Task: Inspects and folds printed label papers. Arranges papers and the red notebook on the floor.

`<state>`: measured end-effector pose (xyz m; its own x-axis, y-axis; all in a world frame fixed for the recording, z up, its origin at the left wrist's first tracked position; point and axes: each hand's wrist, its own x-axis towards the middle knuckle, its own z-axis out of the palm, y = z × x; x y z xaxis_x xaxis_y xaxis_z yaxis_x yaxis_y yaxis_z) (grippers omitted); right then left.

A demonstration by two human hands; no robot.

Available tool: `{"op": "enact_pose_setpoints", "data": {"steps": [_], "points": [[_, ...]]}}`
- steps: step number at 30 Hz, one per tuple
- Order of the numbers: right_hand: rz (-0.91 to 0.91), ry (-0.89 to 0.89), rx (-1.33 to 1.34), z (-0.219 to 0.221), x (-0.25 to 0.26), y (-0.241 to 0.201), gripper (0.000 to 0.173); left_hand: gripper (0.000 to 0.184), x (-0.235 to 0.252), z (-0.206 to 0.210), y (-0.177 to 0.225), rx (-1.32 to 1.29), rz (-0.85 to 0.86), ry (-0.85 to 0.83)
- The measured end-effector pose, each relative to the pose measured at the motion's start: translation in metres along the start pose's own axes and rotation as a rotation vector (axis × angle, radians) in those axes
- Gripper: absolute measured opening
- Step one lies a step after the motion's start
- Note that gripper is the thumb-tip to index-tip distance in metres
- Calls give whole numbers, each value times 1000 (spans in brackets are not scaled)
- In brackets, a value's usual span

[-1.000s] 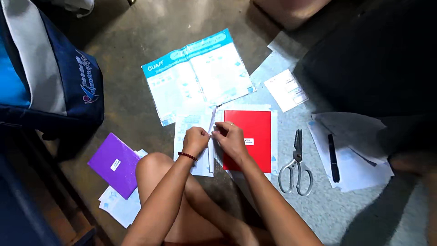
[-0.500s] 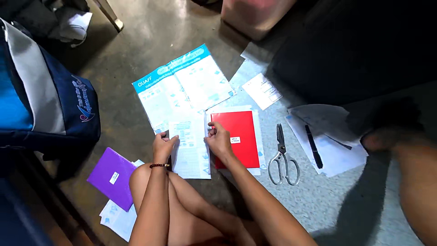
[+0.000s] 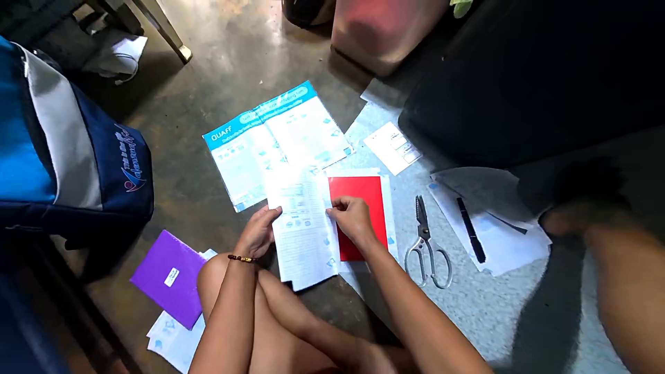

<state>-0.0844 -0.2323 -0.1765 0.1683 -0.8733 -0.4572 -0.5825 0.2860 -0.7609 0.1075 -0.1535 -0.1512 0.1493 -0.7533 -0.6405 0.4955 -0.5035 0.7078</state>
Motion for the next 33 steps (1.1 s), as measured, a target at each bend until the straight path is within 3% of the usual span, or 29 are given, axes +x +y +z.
{"op": "enact_pose_setpoints", "data": {"steps": [9, 14, 16, 19, 22, 25, 28, 31, 33], "points": [[16, -4, -12, -13, 6, 13, 9, 36, -18, 53, -2, 17, 8, -276], [-84, 76, 37, -9, 9, 23, 21, 80, -23, 74, -21, 54, 33, -418], [-123, 104, 48, -11, 7, 24, 21, 80, -19, 81, -30, 126, 38, -427], [-185, 147, 91, -14, -3, 22, 15, 50, -15, 87, -47, 247, 161, -291], [-214, 148, 118, -16, -8, 23, 9, 27, -3, 83, -64, 382, 365, -5], [-238, 99, 124, -17, -4, 19, 7, 26, 19, 74, -64, 419, 247, 239], [-259, 56, 125, -14, 10, 35, 12, 27, 35, 70, -58, 488, 197, 271], [-228, 27, 99, -15, 17, 41, 13, 29, 42, 69, -58, 690, 295, 184], [-212, 7, 87, -16, 16, 40, 12, 27, 48, 70, -65, 790, 432, 216]]}}
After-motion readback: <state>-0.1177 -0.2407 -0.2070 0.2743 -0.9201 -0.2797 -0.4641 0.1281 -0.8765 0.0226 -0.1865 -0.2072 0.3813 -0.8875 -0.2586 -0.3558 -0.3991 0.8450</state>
